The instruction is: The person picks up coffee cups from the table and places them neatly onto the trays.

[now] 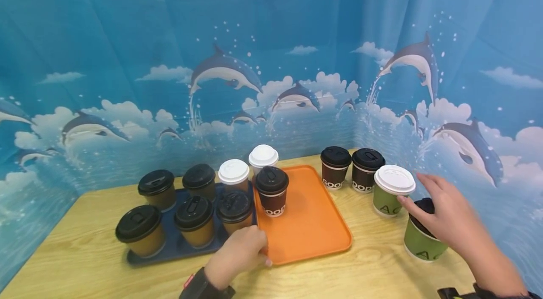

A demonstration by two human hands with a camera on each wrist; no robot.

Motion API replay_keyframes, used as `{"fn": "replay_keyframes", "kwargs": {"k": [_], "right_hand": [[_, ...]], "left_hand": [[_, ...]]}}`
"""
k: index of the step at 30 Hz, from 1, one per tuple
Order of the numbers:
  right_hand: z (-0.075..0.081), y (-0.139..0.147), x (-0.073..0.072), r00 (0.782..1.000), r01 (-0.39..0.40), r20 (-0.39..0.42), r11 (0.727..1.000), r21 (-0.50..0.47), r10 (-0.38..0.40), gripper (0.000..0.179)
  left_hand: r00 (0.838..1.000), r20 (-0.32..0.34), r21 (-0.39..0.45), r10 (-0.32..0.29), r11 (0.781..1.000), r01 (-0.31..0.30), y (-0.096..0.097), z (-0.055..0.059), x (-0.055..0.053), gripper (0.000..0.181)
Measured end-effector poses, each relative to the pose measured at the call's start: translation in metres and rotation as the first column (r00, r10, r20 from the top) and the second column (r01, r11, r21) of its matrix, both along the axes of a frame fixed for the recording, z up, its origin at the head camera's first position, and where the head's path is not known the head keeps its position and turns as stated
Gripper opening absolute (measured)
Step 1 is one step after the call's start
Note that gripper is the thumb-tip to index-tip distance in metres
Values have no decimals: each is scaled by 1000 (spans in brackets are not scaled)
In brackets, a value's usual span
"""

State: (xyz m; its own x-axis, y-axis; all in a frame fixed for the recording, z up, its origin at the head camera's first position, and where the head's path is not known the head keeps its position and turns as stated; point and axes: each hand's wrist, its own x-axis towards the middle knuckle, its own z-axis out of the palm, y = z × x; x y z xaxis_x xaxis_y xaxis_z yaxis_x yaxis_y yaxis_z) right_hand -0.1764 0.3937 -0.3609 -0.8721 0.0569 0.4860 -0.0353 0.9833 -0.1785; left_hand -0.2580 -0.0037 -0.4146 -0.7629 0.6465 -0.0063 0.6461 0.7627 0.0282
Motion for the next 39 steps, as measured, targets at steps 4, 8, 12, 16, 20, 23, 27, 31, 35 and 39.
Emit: {"fn": "replay_keyframes", "kwargs": {"k": [4,8,12,16,20,23,27,31,35,39], "right_hand": [[-13,13,11,997,54,65,998,-16,-53,86],[-19,20,16,983,99,159,995,-21,-94,91],[-22,21,17,977,113,184,993,-25,-107,93],[-24,20,16,977,124,177,992,-30,-117,93],[-25,20,16,977,127,177,991,-32,-120,94],[-26,20,17,979,123,168,992,-30,-117,95],[-27,19,18,982,111,159,994,-24,-106,95],[-24,11,17,983,88,163,996,-32,-82,94],[-17,-6,13,993,23,115,998,-62,-15,88],[-8,-32,8,994,-104,9,991,-81,105,81]], "left_hand": [[1000,-5,6,-1,1000,1,-1,0,0,39],[1000,-9,12,-3,1000,3,-3,0,0,39],[1000,2,12,0,1000,0,-4,1,0,39],[1000,26,10,6,1000,-6,-3,1,-1,39],[1000,23,18,2,1000,-2,-4,1,-1,39],[1000,11,27,-6,1000,6,-4,0,-1,39],[1000,12,23,-7,1000,6,-4,0,0,39],[1000,31,3,1,1000,-1,-3,1,-1,39],[999,36,-9,5,1000,-5,-2,0,-1,39],[1000,19,-13,8,1000,-7,-1,-1,0,39]]}}
